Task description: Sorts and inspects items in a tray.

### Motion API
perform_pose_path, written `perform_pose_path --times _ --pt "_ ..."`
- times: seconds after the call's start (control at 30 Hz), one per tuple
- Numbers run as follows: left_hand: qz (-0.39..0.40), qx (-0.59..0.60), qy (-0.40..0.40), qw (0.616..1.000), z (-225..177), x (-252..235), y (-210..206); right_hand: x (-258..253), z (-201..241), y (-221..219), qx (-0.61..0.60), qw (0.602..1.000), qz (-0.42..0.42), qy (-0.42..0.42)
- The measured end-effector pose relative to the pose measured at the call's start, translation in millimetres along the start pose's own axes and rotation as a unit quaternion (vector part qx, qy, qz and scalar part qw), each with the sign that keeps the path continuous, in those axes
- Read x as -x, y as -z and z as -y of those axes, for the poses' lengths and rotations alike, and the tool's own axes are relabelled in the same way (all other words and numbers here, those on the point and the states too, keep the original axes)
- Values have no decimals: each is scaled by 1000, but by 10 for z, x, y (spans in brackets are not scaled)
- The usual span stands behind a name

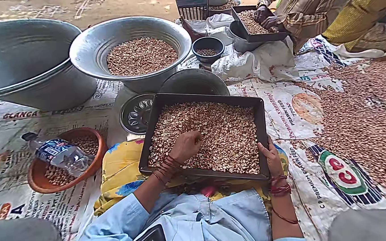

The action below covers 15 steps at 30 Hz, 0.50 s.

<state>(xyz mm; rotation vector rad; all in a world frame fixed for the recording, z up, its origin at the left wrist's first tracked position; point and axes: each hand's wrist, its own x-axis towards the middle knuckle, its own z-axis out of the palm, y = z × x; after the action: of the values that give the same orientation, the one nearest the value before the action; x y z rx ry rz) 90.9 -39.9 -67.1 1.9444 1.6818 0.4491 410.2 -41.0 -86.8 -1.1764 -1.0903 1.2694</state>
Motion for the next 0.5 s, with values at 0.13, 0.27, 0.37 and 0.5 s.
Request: perform_pose_path --times 0.13,0.27,0.37,0.5 --pt "-22 31 17 999 -7 -82 108 8 18 -9 7 1000 -6 -3" --pt "20 -47 14 999 -118 -193 12 -2 28 -13 13 1000 -3 -2" --pt "22 -84 10 996 -174 -235 -58 8 11 0 12 1000 -4 -3" --pt "33 -115 4 993 -220 -242 -64 5 28 -15 14 1000 1 -2"
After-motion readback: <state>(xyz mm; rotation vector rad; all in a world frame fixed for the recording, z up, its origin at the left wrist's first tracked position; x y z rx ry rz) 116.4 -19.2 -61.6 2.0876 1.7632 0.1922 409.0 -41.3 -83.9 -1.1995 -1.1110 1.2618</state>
